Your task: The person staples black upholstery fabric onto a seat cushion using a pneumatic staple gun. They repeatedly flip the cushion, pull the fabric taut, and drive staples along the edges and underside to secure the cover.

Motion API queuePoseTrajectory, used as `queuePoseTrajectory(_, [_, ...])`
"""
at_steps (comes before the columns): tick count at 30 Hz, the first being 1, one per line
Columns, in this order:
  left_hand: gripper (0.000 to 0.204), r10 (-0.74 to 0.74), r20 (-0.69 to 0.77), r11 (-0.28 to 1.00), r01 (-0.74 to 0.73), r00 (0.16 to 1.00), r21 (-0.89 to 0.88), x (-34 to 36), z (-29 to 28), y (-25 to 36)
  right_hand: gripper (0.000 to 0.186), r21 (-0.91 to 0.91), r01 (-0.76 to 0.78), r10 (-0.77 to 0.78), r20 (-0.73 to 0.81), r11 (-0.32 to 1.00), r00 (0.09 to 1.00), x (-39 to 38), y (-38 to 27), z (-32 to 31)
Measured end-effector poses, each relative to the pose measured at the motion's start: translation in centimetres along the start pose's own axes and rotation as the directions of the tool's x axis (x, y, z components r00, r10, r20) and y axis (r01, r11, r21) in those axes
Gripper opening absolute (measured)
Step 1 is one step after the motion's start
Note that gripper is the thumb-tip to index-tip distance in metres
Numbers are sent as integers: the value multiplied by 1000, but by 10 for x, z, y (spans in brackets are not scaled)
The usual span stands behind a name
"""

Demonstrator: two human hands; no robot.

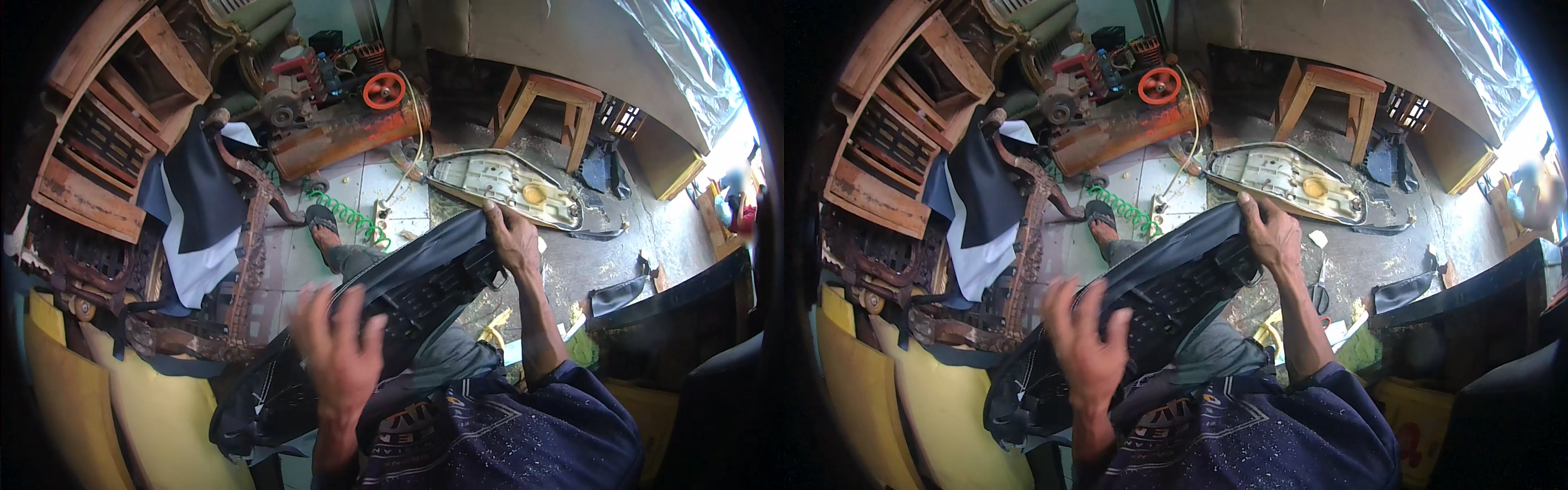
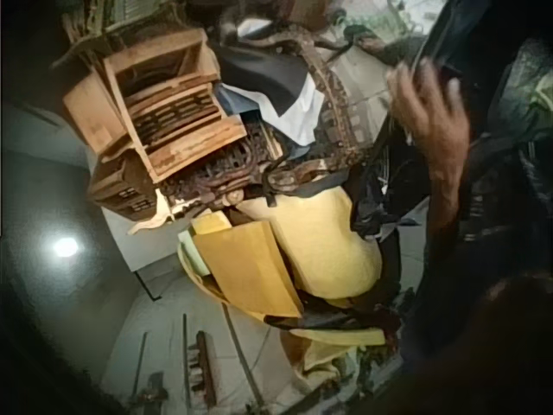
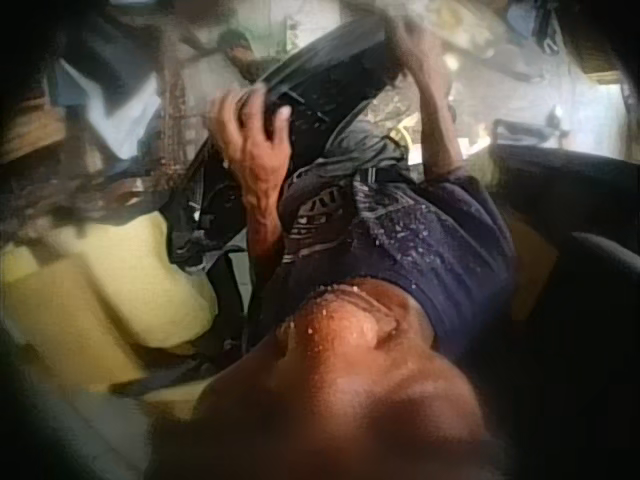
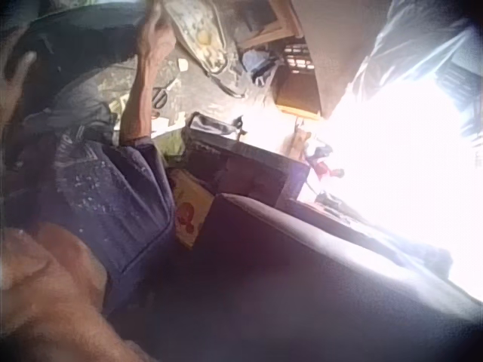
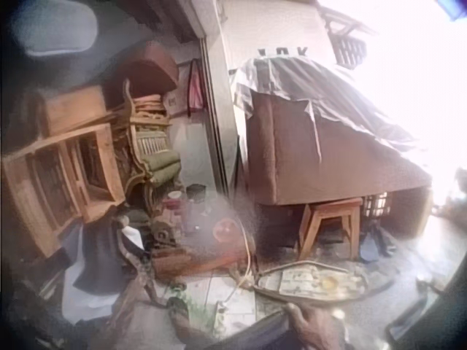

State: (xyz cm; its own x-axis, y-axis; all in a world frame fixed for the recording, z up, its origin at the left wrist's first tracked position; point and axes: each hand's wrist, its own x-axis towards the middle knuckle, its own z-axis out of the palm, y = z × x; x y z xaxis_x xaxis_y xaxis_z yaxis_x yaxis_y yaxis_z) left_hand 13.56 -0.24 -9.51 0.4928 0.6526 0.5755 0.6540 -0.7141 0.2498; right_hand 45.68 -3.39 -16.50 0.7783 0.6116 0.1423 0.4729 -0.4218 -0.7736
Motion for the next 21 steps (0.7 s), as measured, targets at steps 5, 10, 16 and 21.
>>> queuePoseTrajectory(5, [51,183,129,982,-187,975,24,17,64,16,69,-277,24,24,170,961,985,-35,4,-6])
queuePoseTrajectory(10, [48,274,208,948,-228,939,-220,-15,95,-2,65,-356,113,89,506,928,858,-62,38,-23])
queuePoseTrajectory(16, [30,370,102,915,-343,923,-212,-46,115,-11,52,-308,105,70,507,945,859,-66,44,-17])
queuePoseTrajectory(21, [22,431,-9,887,-425,903,-178,-60,119,-14,47,65,-44,-7,632,997,775,-74,36,27])
